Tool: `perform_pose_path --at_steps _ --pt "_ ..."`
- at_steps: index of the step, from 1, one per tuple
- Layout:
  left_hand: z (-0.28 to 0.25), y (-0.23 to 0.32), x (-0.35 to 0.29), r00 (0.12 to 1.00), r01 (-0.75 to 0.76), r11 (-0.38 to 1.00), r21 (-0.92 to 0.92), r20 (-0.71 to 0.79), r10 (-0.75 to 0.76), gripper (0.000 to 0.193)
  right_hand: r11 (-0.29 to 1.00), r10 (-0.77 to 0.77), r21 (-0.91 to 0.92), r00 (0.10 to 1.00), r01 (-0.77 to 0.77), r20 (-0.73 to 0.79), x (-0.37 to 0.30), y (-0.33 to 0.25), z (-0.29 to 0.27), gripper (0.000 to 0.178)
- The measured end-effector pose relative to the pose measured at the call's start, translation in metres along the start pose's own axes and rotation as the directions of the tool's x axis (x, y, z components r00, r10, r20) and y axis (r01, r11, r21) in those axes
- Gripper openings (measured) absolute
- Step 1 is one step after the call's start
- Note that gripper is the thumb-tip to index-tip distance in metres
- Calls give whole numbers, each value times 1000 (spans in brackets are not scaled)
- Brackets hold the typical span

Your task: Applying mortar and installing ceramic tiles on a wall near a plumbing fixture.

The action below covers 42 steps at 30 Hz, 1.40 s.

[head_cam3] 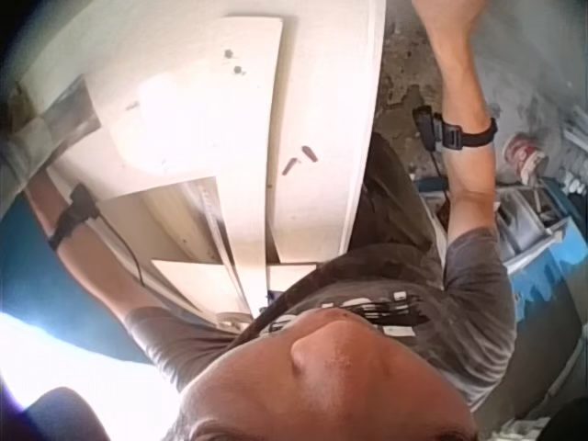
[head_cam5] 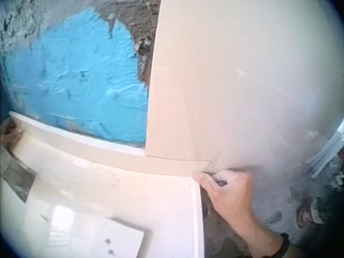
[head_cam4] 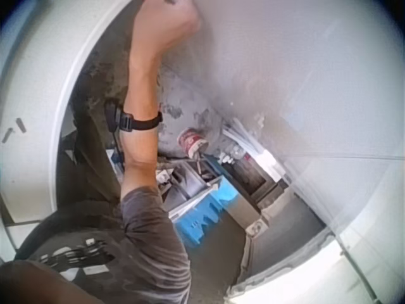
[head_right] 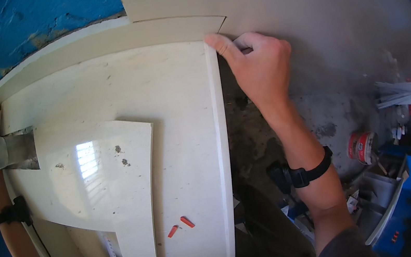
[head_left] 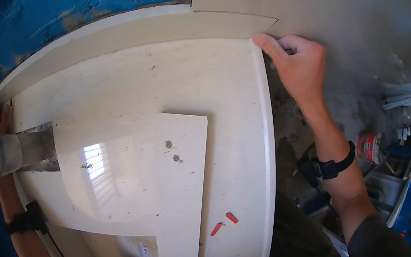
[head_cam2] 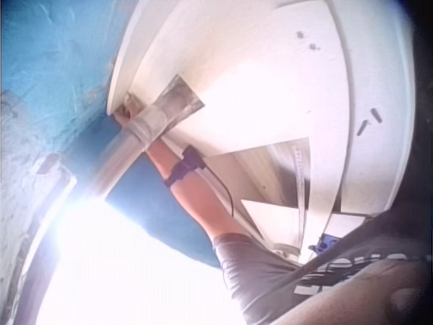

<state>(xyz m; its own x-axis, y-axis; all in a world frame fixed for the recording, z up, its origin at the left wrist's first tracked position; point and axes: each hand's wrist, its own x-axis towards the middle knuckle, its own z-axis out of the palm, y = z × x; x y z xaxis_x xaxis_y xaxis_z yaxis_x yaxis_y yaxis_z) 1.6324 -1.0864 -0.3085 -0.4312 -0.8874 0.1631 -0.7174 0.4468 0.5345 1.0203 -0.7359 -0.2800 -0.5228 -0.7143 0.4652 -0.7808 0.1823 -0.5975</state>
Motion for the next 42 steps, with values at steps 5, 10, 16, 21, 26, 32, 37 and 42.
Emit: perform_pose_path --at_steps 5,10,16,21,26,32,37,42 --pt "-17 5 -14 998 29 998 55 51 -32 58 980 -82 -180 997 80 -3 2 0 9 57" --pt "-27 20 -18 954 297 946 -132 5 -299 66 985 -128 -124 991 123 -35 -10 -21 2 42" --pt "-4 92 -17 961 214 971 -102 -155 -228 70 921 -390 128 873 369 293 -2 -123 5 18" --pt "-11 57 -28 979 73 934 -349 -155 -134 70 737 -627 237 510 633 589 5 -176 21 14" --pt "-7 53 -23 978 94 925 -367 -140 -154 75 642 -679 397 245 656 692 -4 -206 32 15" --pt "16 79 -21 961 144 968 -206 -204 -186 83 612 -715 415 248 673 654 -13 -200 50 12" --pt "32 72 -6 964 151 971 -185 -189 -186 87 693 -652 309 386 651 652 -14 -191 1 14" --pt "-14 74 -40 925 196 965 173 -360 -123 91 757 -621 458 297 466 725 -79 -144 -54 23"
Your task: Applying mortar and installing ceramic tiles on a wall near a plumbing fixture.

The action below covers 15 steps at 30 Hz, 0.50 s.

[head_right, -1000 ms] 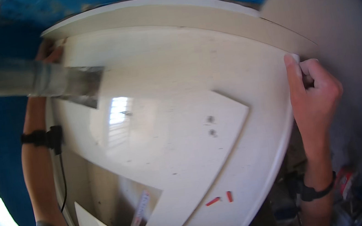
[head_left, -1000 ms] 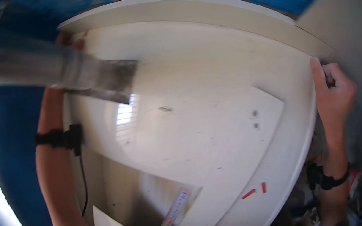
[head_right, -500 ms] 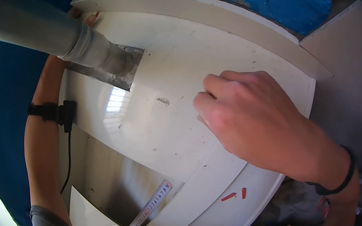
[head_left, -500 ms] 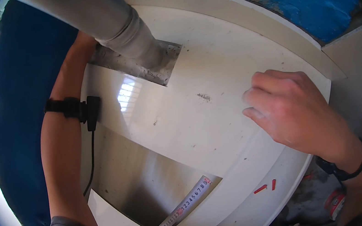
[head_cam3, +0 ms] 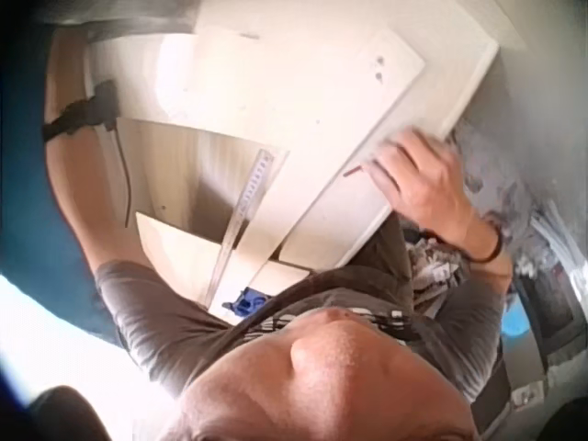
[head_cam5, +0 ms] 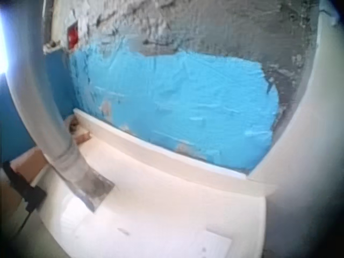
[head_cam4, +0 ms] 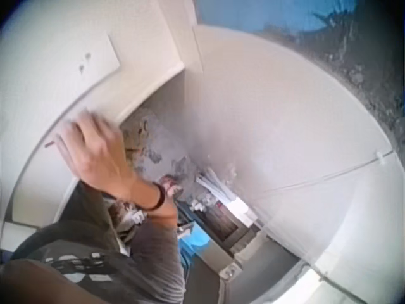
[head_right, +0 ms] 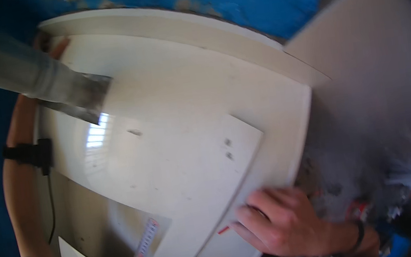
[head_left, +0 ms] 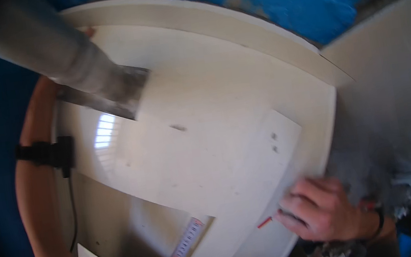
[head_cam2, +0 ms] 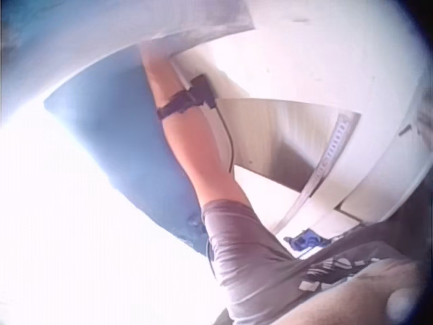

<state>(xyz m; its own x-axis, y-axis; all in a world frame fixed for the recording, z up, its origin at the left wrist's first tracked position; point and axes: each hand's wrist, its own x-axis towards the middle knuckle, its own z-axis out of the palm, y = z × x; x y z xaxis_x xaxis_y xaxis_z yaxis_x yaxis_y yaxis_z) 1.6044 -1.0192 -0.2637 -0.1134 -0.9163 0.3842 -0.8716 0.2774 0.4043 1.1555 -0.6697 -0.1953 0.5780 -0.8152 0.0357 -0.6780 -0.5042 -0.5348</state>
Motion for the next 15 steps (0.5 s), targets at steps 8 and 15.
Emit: perform_pose_path --at_steps 8,15 --pt "19 -10 5 953 216 872 -440 291 -88 96 968 248 41 968 -249 32 -41 -18 15 22" --pt "6 40 10 981 118 984 -131 167 -95 86 964 267 17 964 -267 -1 -36 -12 -4 21"
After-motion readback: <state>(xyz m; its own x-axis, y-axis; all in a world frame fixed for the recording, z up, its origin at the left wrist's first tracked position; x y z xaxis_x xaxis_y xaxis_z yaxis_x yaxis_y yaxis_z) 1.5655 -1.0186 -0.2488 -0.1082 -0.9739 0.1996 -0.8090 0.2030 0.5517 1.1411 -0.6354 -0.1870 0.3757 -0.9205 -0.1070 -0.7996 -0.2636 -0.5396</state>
